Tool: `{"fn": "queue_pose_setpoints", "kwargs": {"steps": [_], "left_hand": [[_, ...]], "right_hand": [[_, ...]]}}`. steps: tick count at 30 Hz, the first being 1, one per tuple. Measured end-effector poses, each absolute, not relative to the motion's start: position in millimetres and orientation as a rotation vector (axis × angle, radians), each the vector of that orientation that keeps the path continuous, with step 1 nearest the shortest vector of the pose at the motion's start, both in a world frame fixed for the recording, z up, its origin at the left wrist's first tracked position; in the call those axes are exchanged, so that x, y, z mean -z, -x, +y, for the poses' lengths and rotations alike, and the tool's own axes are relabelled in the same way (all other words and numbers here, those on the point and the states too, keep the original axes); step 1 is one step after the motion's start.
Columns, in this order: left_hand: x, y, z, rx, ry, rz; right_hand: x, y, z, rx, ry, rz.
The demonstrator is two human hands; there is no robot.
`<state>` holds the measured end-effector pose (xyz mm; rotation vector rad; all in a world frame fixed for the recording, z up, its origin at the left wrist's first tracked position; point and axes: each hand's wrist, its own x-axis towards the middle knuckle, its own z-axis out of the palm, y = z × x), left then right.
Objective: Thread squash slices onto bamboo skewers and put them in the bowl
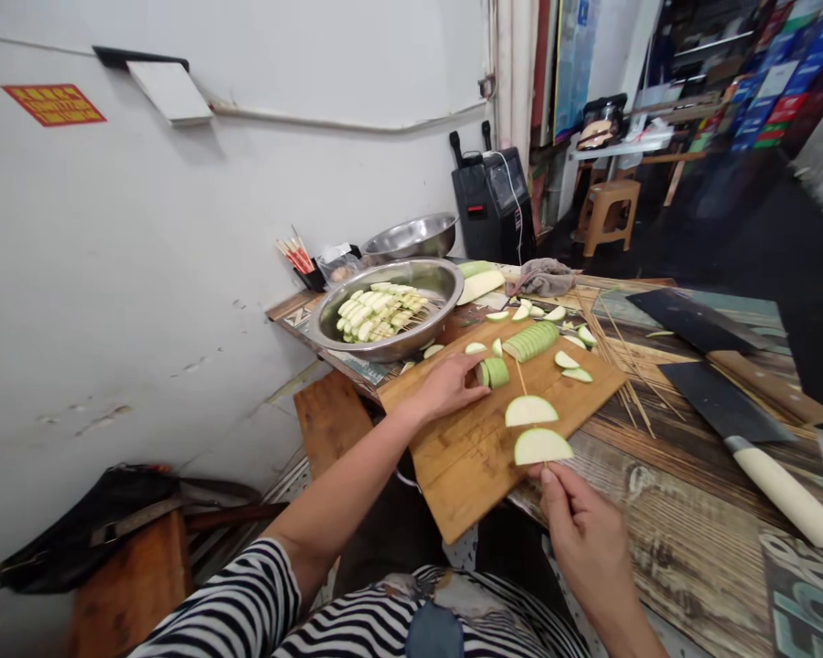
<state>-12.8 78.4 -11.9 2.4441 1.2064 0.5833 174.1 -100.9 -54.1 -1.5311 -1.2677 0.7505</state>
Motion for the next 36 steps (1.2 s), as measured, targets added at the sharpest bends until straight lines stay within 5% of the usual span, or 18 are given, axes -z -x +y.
{"fn": "queue_pose_setpoints", "kwargs": {"steps": [5, 9, 15, 36], "left_hand": [[-2.1, 29.6, 76.9, -0.637, -2.284, 1.079], [-2.0, 35.2, 62.9, -0.924, -1.357, 0.854], [-14.0, 31.0, 38.3, -0.896, -0.393, 0.56], [-19.3, 22.4, 20.2, -1.111, -0.336, 0.675]], "right_hand": [[48.3, -170.3, -103.6, -0.726, 1.493, -1.342], [45.4, -160.6, -107.7, -0.802, 1.41, -1.365], [42.9, -141.7, -111.9, -0.942, 1.329, -1.467], [43.5, -133.0, -116.3, -0.984, 1.334, -1.451]]}}
